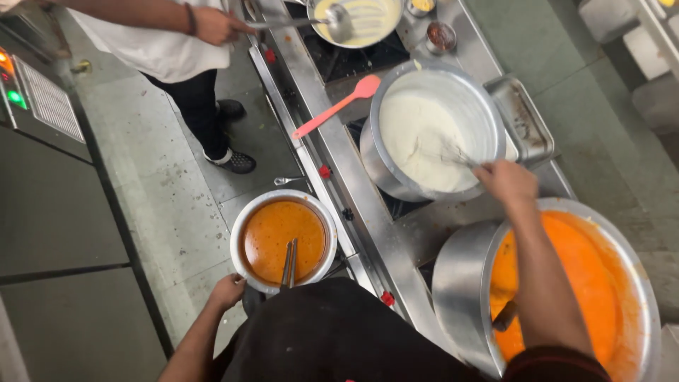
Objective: The recorder and a fellow chef stir several different sauces and liquids in large pots on a commercial range.
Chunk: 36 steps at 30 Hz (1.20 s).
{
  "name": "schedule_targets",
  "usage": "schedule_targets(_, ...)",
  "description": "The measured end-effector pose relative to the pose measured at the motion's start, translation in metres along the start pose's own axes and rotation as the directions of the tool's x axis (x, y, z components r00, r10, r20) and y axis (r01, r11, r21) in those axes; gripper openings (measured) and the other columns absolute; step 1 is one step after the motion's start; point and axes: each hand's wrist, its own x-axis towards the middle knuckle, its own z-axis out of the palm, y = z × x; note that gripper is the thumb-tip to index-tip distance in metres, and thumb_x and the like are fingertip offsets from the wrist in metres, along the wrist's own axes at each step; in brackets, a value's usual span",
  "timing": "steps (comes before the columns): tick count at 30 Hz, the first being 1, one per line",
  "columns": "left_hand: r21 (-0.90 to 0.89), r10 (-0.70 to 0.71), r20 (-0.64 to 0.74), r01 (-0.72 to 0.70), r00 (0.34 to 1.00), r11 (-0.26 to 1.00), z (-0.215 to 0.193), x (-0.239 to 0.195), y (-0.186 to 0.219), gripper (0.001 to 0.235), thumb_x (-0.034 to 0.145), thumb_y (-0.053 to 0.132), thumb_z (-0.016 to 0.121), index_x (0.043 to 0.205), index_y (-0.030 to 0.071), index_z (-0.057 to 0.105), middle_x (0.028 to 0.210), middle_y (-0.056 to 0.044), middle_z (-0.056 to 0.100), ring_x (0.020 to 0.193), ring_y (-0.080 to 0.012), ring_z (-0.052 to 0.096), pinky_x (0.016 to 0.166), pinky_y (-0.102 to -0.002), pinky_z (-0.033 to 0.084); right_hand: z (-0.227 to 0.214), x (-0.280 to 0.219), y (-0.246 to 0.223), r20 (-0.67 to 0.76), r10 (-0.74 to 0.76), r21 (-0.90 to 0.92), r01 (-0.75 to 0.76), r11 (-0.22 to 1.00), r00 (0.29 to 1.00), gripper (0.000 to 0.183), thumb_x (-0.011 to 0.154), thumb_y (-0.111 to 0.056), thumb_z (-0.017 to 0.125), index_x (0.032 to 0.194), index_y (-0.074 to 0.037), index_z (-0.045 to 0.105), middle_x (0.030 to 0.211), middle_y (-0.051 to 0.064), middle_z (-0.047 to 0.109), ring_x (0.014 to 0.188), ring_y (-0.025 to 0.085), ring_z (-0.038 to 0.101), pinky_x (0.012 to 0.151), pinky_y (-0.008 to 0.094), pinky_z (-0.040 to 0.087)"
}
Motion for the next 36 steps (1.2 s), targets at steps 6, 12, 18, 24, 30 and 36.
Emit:
schedule_targets(6, 0.053, -0.042, 0.058, 0.039, 0.997, 0.998, -0.006, -0.002, 0.004, 0.045, 0.093, 0.036, 0.060, 0.121, 0.004, 0.073, 0.106, -0.021, 0.078, 0.105, -0.0349, 0.076, 0.097, -0.043, 0.056, 0.002, -0.018, 0.014, -0.051, -0.027, 0.066, 0.030, 0.997, 0.998, 0.047, 0.096, -0.058, 0.062, 0.132, -0.031, 0.073, 0.116, 0.013, 0.075, 0.109, 0.032, 0.070, 0.093, 0.046, 0.055)
schedule_targets(12, 0.005, 0.063, -0.032, -0.063, 0.997, 0.998, 0.008, 0.009, -0.008, 0.043, 0.091, 0.034, 0.062, 0.119, 0.003, 0.073, 0.109, -0.023, 0.076, 0.107, -0.0362, 0.073, 0.098, -0.043, 0.055, -0.019, -0.001, 0.007, -0.062, 0.020, -0.146, -0.029, 0.989, 0.998, 0.044, 0.095, -0.053, 0.066, 0.130, -0.028, 0.074, 0.116, 0.011, 0.076, 0.108, 0.031, 0.071, 0.090, 0.048, 0.056)
schedule_targets(18, 0.035, 0.102, -0.049, -0.101, 0.994, 0.994, 0.012, 0.005, -0.009, 0.041, 0.091, 0.033, 0.061, 0.118, 0.005, 0.074, 0.107, -0.022, 0.076, 0.105, -0.0353, 0.073, 0.096, -0.042, 0.054, -0.068, 0.014, -0.073, -0.121, -0.275, -0.219, 0.244, 0.945, 0.954, 0.039, 0.091, -0.052, 0.068, 0.126, -0.036, 0.074, 0.106, 0.008, 0.077, 0.097, 0.031, 0.073, 0.079, 0.046, 0.058)
schedule_targets(24, -0.051, 0.039, -0.029, -0.040, 0.999, 0.998, 0.008, -0.009, -0.004, 0.038, 0.093, 0.032, 0.059, 0.114, 0.004, 0.075, 0.084, -0.018, 0.080, 0.082, -0.0308, 0.078, 0.083, -0.040, 0.058, -0.061, 0.086, -0.046, -0.159, -0.201, -0.179, 0.172, 0.969, 0.967, 0.042, 0.090, -0.054, 0.071, 0.128, -0.036, 0.074, 0.111, 0.010, 0.076, 0.100, 0.033, 0.072, 0.084, 0.047, 0.056)
schedule_targets(30, -0.141, -0.020, 0.002, 0.020, 1.000, 0.990, 0.011, -0.011, -0.021, 0.037, 0.094, 0.031, 0.060, 0.111, 0.002, 0.075, 0.077, -0.016, 0.078, 0.070, -0.0265, 0.076, 0.073, -0.040, 0.060, -0.038, 0.099, 0.014, -0.141, 0.039, -0.121, -0.057, 0.991, 0.989, 0.042, 0.092, -0.052, 0.072, 0.127, -0.031, 0.076, 0.121, 0.009, 0.075, 0.112, 0.030, 0.070, 0.093, 0.046, 0.053)
schedule_targets(36, -0.154, -0.033, 0.055, 0.041, 0.998, 0.987, 0.009, -0.010, -0.030, 0.033, 0.095, 0.031, 0.061, 0.109, 0.005, 0.073, 0.073, -0.015, 0.076, 0.064, -0.0249, 0.073, 0.065, -0.040, 0.058, -0.046, 0.040, 0.019, 0.049, 0.238, -0.165, -0.227, 0.960, 0.970, 0.039, 0.090, -0.049, 0.074, 0.120, -0.025, 0.079, 0.123, 0.005, 0.074, 0.113, 0.025, 0.071, 0.095, 0.044, 0.054)
